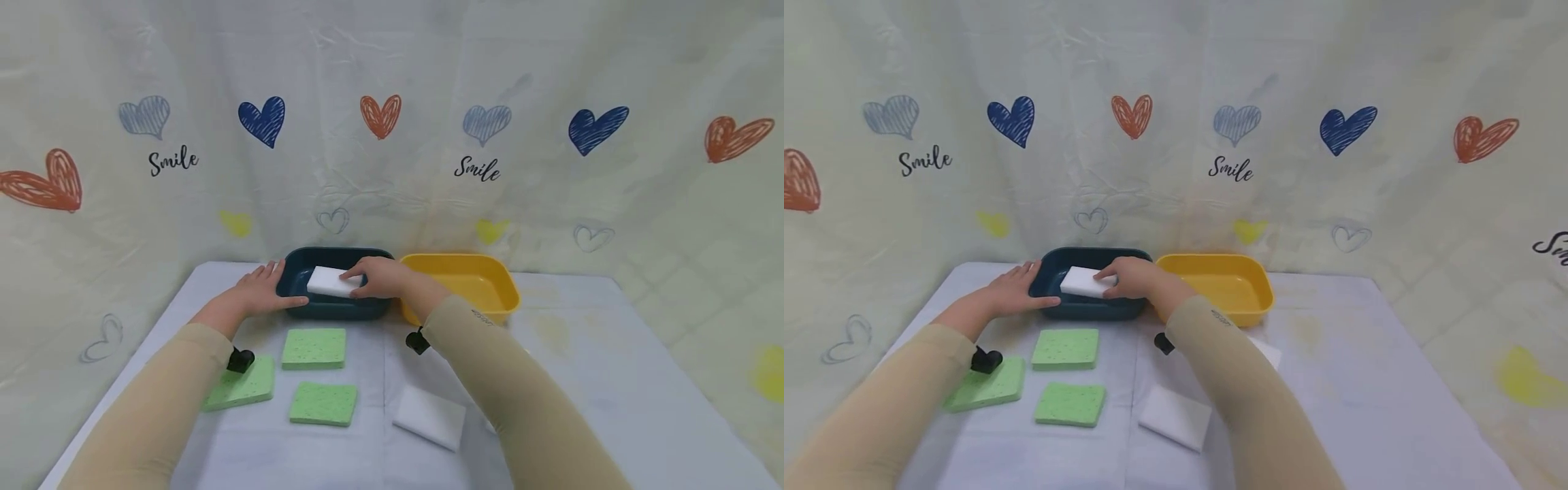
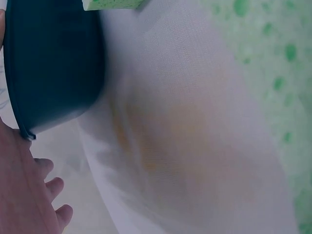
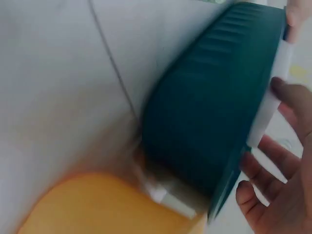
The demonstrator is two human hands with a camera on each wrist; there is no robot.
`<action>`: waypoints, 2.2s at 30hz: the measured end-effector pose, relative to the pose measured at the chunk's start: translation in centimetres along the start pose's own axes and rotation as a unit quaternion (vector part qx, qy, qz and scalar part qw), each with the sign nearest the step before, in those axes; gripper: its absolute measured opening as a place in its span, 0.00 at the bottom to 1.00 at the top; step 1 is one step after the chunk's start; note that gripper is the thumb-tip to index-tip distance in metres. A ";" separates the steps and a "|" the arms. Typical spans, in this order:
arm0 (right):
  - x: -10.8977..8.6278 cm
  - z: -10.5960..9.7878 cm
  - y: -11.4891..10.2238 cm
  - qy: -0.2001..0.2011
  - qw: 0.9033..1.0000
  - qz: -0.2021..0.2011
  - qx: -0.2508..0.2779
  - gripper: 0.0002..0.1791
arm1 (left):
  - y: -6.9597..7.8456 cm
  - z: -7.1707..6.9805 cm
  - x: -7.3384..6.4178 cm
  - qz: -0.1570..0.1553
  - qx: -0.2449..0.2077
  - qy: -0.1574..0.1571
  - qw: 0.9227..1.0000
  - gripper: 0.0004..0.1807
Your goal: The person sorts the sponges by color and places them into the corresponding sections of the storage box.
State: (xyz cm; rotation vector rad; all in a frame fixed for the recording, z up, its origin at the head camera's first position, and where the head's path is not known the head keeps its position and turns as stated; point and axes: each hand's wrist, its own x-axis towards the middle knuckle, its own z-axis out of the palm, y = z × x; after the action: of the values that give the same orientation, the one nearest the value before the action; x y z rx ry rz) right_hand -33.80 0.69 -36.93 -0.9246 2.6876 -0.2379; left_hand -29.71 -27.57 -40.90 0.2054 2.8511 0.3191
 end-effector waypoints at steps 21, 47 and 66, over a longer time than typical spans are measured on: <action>4.6 2.1 -1.8 -0.062 0.997 0.036 -0.001 0.23 | -0.3 -0.4 0.5 -0.002 -0.003 -0.011 1.000 0.71; 1.8 0.2 -1.0 0.009 1.000 -0.002 0.016 0.31 | -0.8 0.5 1.3 0.004 -0.032 -0.013 0.999 0.75; -8.2 -2.8 1.9 0.053 0.997 0.026 0.044 0.32 | 0.1 0.1 -0.1 0.031 -0.030 0.003 0.999 0.70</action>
State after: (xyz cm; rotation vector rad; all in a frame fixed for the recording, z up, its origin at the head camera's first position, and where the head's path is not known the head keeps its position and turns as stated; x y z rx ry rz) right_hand -29.62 7.45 -32.98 -0.8362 2.7683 -0.4019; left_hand -29.59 -27.45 -40.91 0.2821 2.8401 0.4185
